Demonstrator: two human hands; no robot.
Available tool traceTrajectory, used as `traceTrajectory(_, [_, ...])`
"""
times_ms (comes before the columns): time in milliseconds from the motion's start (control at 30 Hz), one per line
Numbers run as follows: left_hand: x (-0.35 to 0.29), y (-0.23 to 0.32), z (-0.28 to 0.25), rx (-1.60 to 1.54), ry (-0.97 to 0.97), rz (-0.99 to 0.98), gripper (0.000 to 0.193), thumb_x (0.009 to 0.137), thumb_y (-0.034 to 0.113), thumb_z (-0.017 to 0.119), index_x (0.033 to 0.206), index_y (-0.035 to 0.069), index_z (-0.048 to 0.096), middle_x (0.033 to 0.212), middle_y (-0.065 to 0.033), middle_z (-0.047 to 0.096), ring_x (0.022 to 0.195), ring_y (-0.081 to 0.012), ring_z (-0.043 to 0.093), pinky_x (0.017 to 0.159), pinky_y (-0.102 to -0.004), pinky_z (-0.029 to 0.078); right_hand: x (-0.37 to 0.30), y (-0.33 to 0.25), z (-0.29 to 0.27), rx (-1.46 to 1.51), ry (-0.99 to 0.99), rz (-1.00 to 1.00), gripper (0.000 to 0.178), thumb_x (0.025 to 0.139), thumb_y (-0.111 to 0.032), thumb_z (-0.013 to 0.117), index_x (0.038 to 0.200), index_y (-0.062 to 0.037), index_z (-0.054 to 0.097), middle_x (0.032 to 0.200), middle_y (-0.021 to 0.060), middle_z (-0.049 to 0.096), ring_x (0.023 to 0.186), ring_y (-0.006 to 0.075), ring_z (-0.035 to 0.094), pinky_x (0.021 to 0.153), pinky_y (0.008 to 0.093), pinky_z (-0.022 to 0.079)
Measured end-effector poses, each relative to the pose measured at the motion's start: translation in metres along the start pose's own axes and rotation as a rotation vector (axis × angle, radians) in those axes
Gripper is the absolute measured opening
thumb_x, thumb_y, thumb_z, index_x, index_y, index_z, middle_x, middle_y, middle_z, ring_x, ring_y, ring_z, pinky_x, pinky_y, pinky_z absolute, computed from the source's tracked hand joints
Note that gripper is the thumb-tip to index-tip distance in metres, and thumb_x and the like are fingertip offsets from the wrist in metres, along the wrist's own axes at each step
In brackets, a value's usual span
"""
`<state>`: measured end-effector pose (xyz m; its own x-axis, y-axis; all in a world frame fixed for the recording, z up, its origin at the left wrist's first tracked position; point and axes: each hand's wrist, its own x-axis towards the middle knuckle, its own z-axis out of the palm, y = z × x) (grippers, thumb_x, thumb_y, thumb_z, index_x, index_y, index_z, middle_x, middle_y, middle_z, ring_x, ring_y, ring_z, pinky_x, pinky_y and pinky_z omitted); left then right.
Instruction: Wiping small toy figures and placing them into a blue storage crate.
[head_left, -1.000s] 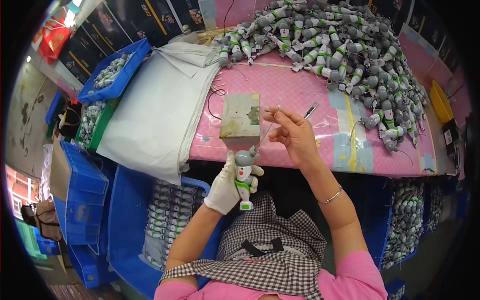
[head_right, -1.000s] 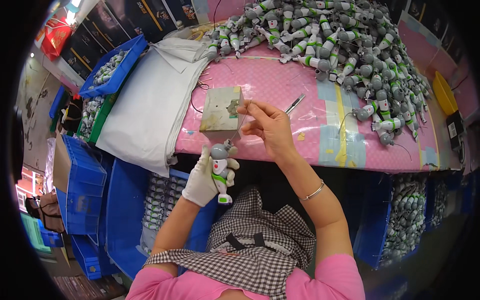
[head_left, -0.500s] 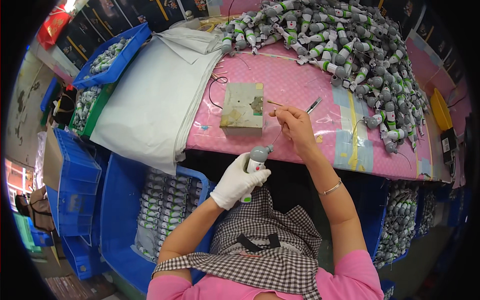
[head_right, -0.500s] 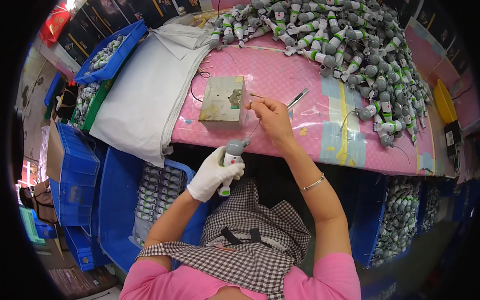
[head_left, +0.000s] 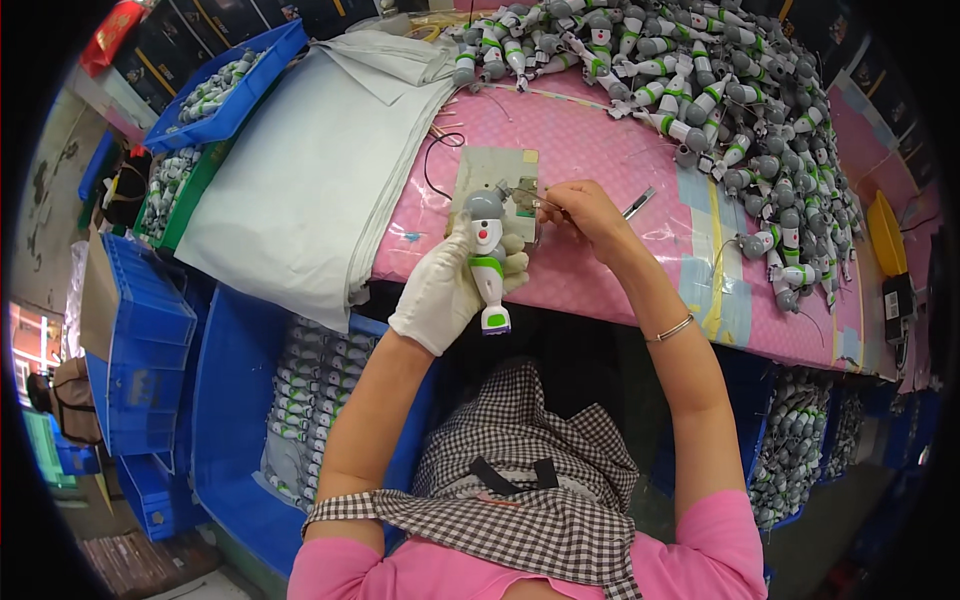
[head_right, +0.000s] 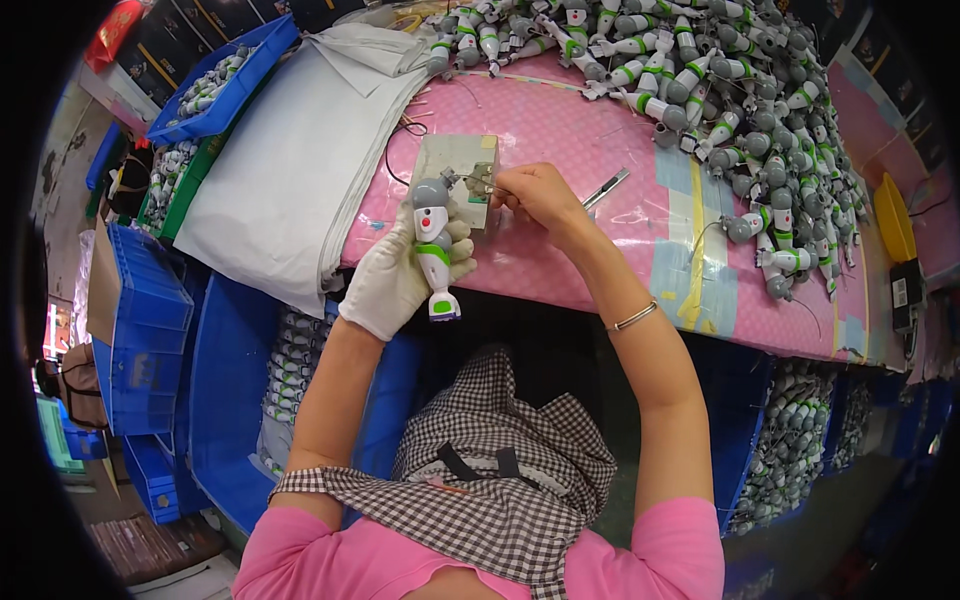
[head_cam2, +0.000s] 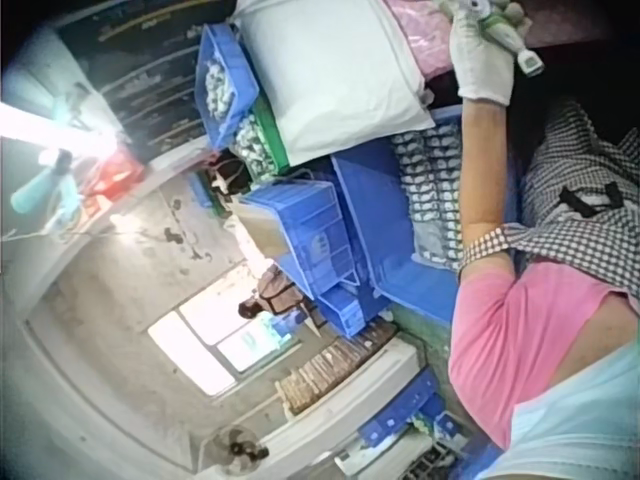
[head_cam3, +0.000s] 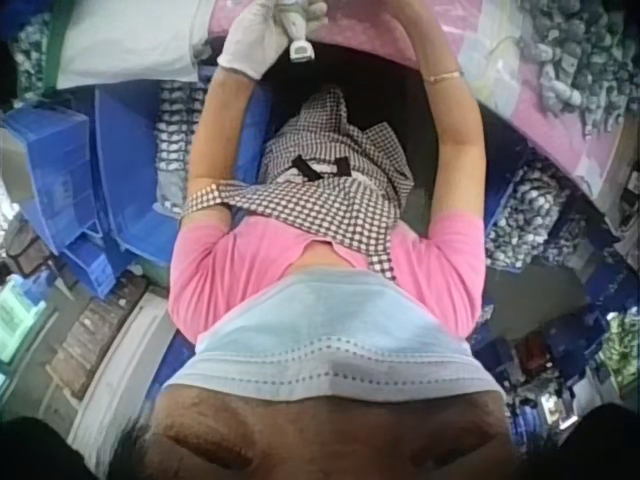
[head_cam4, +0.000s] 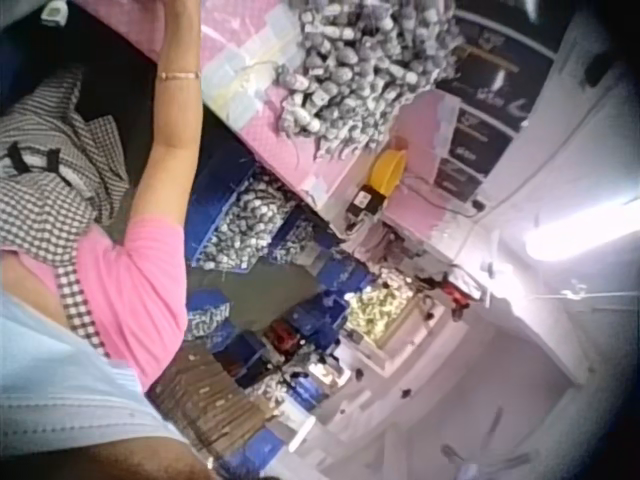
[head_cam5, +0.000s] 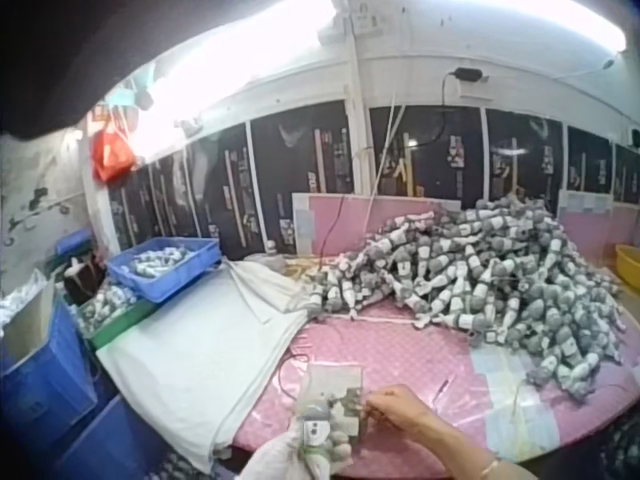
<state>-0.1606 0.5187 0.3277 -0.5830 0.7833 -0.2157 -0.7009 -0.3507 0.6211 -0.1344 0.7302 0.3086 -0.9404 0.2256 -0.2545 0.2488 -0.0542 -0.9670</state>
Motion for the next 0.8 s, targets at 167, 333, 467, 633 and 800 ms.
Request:
traceTrajectory(167, [0.007,0.0,-0.001,0.034,-0.008,0.003,0.032,0.091,0.024,0.054,0.111,0.0,0.05,0.094,-0.0106,0.06,0.081,-0.021,0.061,0.078,-0.0361,0.052,0.0,-0.001,0.003,0.034,-0.01,0.008,0.023,0.076,-0.02,0.051,0.062,-0.0043,0.059,0.051,-0.004,0.045,0.041,0.0051,0.035,0.038,0.0216,0.023])
traceTrajectory(333, [0.006,-0.002,0.003,0.116,0.094,0.075,0.027,0.09,0.019,0.055,0.108,0.0,0.052,0.09,-0.0103,0.06,0.076,-0.0209,0.062,0.074,-0.0338,0.053,-0.004,-0.004,0.008,-0.032,-0.005,-0.01,0.024,0.081,-0.021,0.049,0.063,-0.0062,0.055,0.059,-0.0003,0.051,0.044,0.0057,0.038,0.041,0.0217,0.028])
traceTrajectory(467, [0.009,-0.006,0.007,0.136,0.069,0.107,0.026,0.089,0.02,0.056,0.107,0.0,0.053,0.088,-0.0094,0.06,0.076,-0.0201,0.062,0.073,-0.0332,0.053,-0.009,-0.006,0.005,-0.084,0.043,-0.047,0.025,0.081,-0.023,0.049,0.064,-0.0062,0.057,0.059,-0.0012,0.051,0.045,0.0056,0.04,0.042,0.0214,0.029])
traceTrajectory(633, [0.0,-0.003,0.001,0.138,0.075,0.059,0.033,0.088,0.024,0.058,0.112,0.003,0.051,0.089,-0.0053,0.058,0.067,-0.0137,0.056,0.065,-0.0272,0.05,-0.01,-0.006,-0.002,-0.036,0.171,-0.156,0.022,0.08,-0.022,0.053,0.067,-0.0051,0.058,0.06,-0.0009,0.052,0.047,0.0058,0.042,0.043,0.0209,0.032])
traceTrajectory(800, [-0.083,0.042,-0.083,0.559,0.54,0.347,0.029,0.086,0.022,0.06,0.108,0.005,0.051,0.08,-0.0009,0.054,0.059,-0.0073,0.048,0.051,-0.0207,0.041,-0.002,-0.015,-0.07,-0.085,0.623,-0.527,0.022,0.082,-0.018,0.061,0.099,-0.0048,0.061,0.083,0.0028,0.059,0.067,0.0093,0.054,0.06,0.0227,0.043])
